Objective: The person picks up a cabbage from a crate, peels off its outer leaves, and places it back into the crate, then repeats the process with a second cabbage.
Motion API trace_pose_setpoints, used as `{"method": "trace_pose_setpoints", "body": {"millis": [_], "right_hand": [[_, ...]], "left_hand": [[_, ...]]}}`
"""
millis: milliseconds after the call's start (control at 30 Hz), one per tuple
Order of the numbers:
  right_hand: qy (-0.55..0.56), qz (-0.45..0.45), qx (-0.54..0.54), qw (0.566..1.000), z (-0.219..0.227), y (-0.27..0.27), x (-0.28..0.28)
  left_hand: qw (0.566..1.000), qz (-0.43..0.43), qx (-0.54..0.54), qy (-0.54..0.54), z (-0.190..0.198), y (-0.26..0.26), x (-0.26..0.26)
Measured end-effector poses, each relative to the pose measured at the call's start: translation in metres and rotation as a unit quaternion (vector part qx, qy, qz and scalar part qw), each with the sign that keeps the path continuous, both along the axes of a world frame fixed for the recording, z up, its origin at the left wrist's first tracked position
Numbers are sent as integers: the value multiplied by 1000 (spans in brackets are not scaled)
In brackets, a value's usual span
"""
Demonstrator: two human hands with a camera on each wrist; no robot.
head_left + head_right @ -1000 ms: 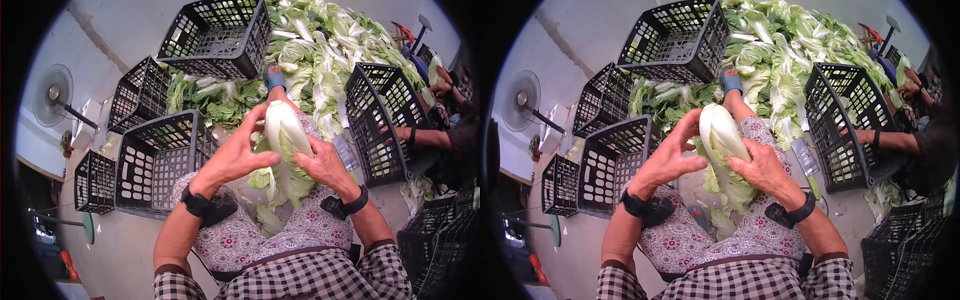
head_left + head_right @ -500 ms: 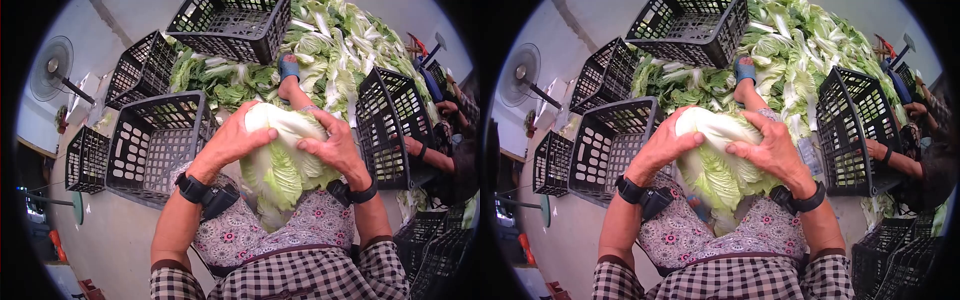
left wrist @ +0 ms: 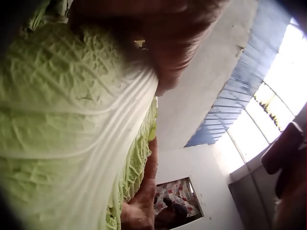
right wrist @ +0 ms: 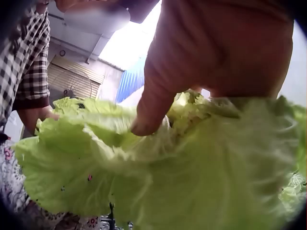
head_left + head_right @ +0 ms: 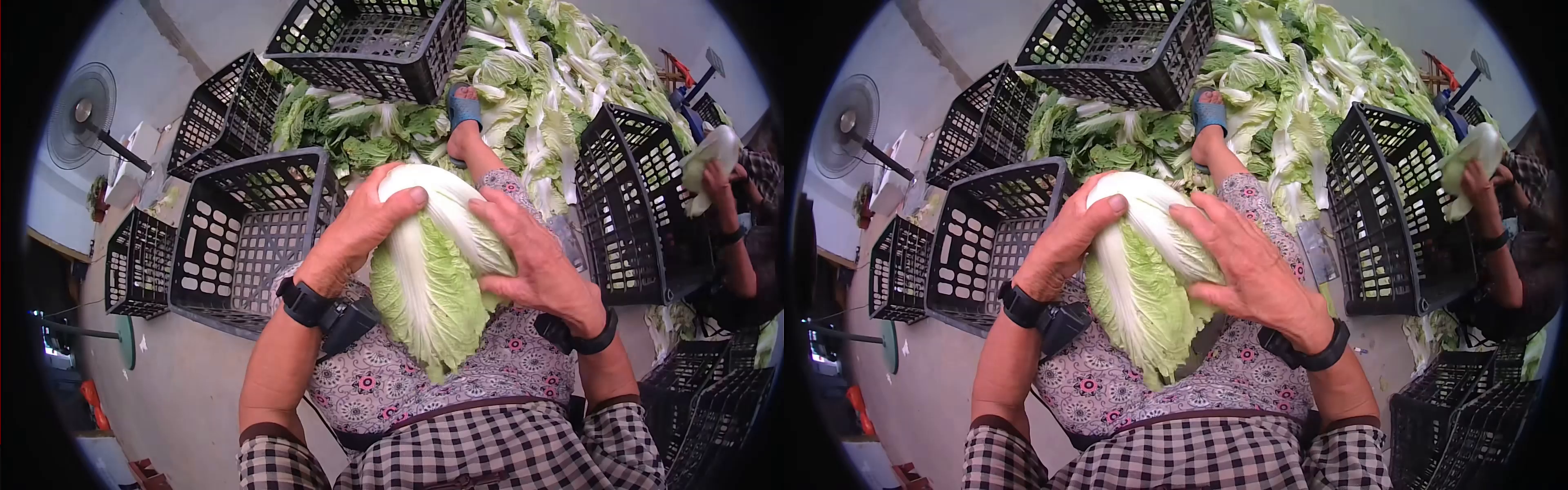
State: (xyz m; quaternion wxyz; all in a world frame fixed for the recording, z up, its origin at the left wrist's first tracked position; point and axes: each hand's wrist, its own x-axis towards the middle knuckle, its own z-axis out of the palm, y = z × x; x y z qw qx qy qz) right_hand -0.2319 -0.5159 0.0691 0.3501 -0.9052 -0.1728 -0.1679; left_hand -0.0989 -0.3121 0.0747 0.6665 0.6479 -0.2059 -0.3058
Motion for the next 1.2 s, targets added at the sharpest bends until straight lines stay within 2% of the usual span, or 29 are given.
{"method": "trace_pose_setpoints", "body": {"millis": [133, 300, 400, 500, 600, 700, 800, 900, 1000, 1200], "right_hand": [[-10, 15, 83, 996, -5, -6, 1], [-3, -5, 141, 990, 9, -6, -1], [41, -9, 185, 982, 7, -7, -1], [10, -29, 157, 987, 9, -4, 2], [-75, -69, 74, 992, 9, -7, 5], [-90, -82, 90, 989, 5, -8, 4], [-109, -112, 24, 987, 0, -12, 0], [-132, -182, -58, 973, -2, -13, -1], [-89, -147, -21, 985, -4, -12, -2], [-131, -187, 4, 974, -3, -14, -1]], "left_hand": [[998, -61, 16, -13, -2, 3, -3], [998, -67, 15, -5, 4, 1, -4], [997, -68, 21, 0, 3, 1, -3], [998, -58, 22, 1, 1, 1, -2], [999, -42, 23, -14, -1, 1, -1], [999, -34, 27, -25, 0, 1, -1], [998, -15, 36, -44, -1, 0, -2], [998, 10, 38, -58, -2, 0, -2], [997, 23, 44, -66, -2, -1, -1], [996, 2, 64, -68, 1, -1, -2]]}}
